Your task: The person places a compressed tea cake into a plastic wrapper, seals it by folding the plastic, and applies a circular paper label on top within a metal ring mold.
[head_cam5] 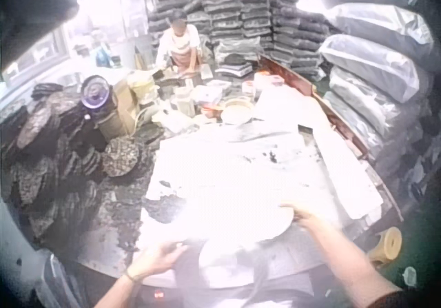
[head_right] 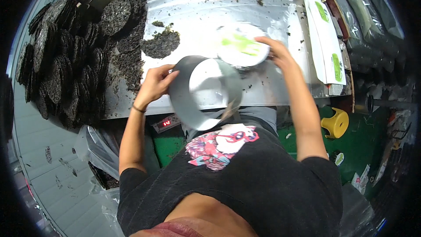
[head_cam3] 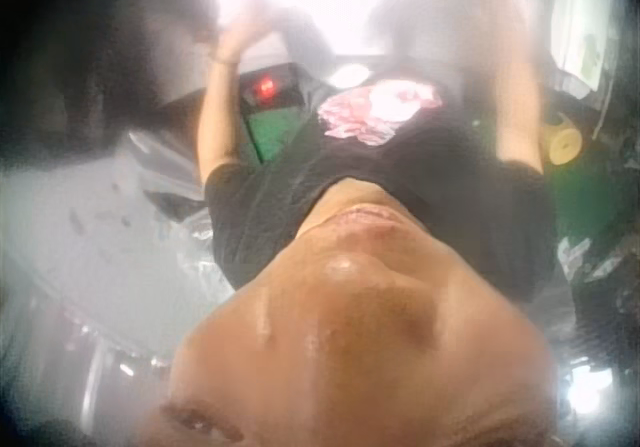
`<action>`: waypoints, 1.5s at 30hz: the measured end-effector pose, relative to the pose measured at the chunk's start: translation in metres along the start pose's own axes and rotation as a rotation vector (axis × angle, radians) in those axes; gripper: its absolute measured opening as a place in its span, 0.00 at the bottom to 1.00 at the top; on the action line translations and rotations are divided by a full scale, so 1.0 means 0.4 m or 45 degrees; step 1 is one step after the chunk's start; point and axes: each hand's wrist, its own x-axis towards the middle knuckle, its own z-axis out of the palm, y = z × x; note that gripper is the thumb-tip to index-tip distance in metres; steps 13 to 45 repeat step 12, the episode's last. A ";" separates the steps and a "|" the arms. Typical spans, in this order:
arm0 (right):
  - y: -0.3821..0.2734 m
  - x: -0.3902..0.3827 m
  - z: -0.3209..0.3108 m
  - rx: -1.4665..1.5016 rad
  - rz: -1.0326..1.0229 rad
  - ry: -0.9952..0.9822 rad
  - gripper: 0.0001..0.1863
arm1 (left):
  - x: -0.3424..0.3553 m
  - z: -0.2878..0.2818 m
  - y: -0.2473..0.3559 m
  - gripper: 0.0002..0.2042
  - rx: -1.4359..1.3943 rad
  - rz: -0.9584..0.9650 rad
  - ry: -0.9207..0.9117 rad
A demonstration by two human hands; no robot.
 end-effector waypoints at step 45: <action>0.272 -0.521 -0.208 -0.537 -1.028 1.133 0.22 | 0.157 0.166 -0.065 0.32 -1.024 0.273 -0.555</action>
